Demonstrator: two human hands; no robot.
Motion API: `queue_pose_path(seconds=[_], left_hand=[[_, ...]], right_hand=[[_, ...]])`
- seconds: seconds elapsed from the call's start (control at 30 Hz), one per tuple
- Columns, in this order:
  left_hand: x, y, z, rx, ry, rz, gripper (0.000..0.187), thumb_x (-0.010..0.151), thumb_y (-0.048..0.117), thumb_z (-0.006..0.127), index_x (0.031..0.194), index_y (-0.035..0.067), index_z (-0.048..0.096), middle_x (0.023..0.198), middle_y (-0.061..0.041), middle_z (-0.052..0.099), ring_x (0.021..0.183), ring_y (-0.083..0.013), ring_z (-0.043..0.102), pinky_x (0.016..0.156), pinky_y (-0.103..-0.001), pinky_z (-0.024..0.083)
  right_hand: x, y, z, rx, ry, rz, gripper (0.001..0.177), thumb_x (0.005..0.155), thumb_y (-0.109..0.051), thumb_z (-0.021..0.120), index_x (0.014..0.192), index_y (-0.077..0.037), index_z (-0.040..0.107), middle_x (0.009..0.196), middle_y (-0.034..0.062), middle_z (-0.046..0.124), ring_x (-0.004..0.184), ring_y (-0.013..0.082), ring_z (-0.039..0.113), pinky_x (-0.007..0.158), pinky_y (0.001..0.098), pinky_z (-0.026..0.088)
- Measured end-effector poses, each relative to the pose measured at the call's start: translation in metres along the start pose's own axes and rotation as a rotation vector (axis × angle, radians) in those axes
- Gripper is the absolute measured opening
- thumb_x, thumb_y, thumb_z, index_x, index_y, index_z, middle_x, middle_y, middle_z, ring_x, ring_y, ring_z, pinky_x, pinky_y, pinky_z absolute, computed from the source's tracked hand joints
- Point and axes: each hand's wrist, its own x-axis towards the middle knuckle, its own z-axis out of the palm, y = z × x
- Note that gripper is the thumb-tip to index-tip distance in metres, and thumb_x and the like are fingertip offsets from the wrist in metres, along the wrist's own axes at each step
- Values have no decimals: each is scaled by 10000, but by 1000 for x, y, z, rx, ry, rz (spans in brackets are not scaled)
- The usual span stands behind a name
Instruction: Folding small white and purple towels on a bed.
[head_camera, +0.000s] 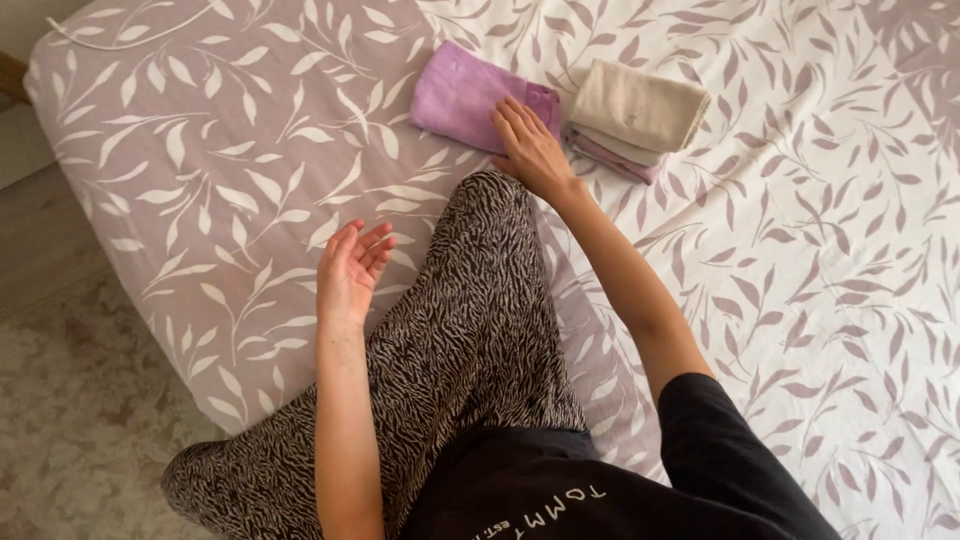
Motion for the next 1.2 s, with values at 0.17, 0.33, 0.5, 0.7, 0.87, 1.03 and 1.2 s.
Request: queue_pose_path(seconds=[0.17,0.33,0.5,0.7,0.87,1.03,1.2], left_hand=[[-5,14,-15,-11,21,56,281,974,201,624,1167,18,534,1068,-235,706,907,-259,714,776,-308,600],[-7,12,-32,-48,58,84,304,973,202,632,1182,0,543,1085,-231,700,923,-256,713,789,-312,594],[-5,6,-51,-60,86,134,595,927,346,673,1336,-31,463,1248,-240,641,1110,-272,647,943,-358,554],[-15,22,-81,-140,90,180,998,825,603,695,1489,-43,322,1440,-224,504,1339,-302,488,1099,-430,467],[-41,38,-98,-2,343,303,986,800,555,714,1495,2,286,1447,-177,501,1340,-300,501,1087,-443,476],[-53,35,-109,229,394,437,798,902,524,644,1502,57,400,1390,-162,585,1266,-298,582,1043,-418,517],[-30,13,-100,764,377,276,585,1037,468,453,1512,130,506,1205,-191,668,1030,-289,654,888,-379,552]], right_hand=[[30,37,63,59,-89,143,438,935,-118,596,1348,18,539,1345,242,606,1222,382,586,1070,474,423],[67,-19,8,310,-147,519,310,1036,-169,556,1329,-65,563,1235,171,671,1002,318,695,880,432,568],[90,-99,-25,1216,56,469,339,1059,-147,631,1365,-39,532,1113,168,711,1000,267,689,881,404,580],[107,-208,-15,1835,-290,534,662,947,-133,624,1534,-118,317,1030,162,697,884,244,683,724,368,569],[93,-253,61,1770,-363,421,676,999,-172,640,1572,-43,305,1244,196,631,1102,253,630,911,373,541],[70,-272,69,1372,-262,211,718,1019,-322,626,1550,-39,235,1437,260,473,1275,324,571,1029,421,548],[72,-283,64,1604,-630,322,898,940,-634,425,1568,-46,167,1465,274,416,1258,349,565,1045,439,527]])
